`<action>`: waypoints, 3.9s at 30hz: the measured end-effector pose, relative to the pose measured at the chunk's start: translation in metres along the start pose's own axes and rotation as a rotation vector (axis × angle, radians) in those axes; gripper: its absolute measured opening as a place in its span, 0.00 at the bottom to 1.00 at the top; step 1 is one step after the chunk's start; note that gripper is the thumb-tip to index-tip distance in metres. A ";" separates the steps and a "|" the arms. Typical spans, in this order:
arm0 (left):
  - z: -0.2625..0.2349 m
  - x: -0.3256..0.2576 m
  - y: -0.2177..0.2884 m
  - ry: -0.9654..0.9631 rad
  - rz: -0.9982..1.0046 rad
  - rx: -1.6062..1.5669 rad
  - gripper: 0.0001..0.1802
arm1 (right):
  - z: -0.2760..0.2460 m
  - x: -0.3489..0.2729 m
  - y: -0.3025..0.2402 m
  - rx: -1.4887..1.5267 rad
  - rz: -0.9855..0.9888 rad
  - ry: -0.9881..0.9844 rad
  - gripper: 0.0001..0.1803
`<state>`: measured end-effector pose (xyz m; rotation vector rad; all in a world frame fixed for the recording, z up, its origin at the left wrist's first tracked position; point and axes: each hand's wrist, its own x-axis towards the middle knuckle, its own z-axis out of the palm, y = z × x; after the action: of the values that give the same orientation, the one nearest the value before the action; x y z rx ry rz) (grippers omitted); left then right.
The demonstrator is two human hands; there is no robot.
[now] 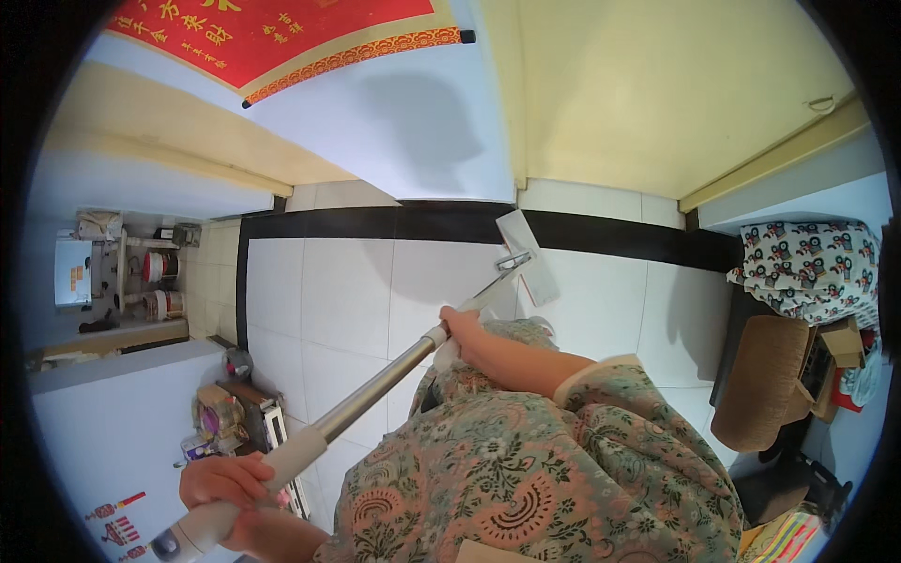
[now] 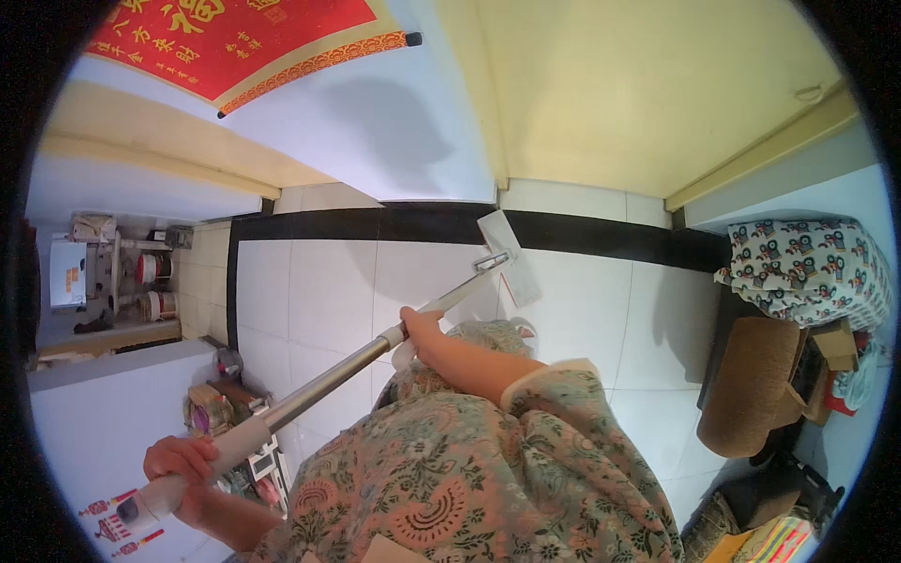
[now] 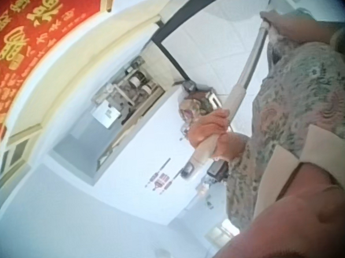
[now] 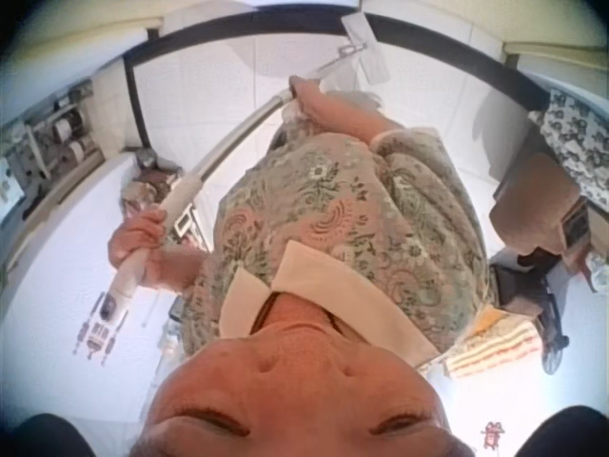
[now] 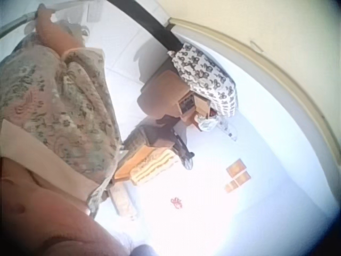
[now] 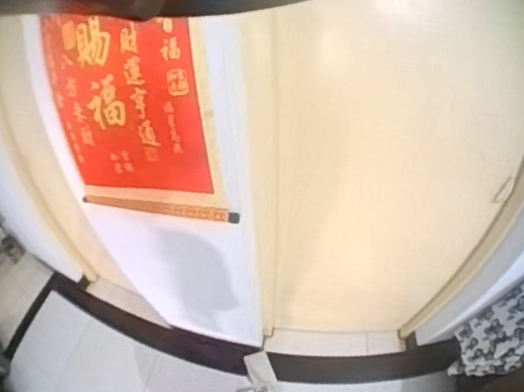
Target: The person mops the tiled floors in a bedroom, bathroom, and balcony area using a mop with a long handle. They move around furniture and obstacles, including a bed and a chair, to clean the floor surfaces. The person also briefly wipes the mop handle with a tissue in the bathroom.
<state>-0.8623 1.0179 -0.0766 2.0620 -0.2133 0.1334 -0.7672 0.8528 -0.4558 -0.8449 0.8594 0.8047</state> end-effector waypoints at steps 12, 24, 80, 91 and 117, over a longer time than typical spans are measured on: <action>0.098 0.043 -0.002 0.265 0.069 -0.365 0.15 | -0.107 -0.008 -0.047 0.073 0.086 -0.096 0.11; 0.092 -0.018 0.057 0.467 -0.019 -0.156 0.15 | -0.027 -0.001 0.002 -0.170 0.198 -0.303 0.11; -0.375 -0.241 -0.193 1.580 0.379 -0.005 0.16 | 0.407 0.121 0.079 -0.118 0.205 -0.602 0.12; -0.541 -0.106 -0.282 1.729 0.350 0.236 0.14 | 0.729 0.165 0.097 -0.596 0.403 -0.947 0.17; -1.022 0.001 -0.539 1.123 0.578 -0.143 0.14 | 1.282 0.329 0.362 -0.578 0.841 -0.563 0.07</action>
<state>-0.7541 2.1679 -0.0492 1.4563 -0.0964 1.5120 -0.5488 2.2029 -0.3455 -0.6669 0.4441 1.9890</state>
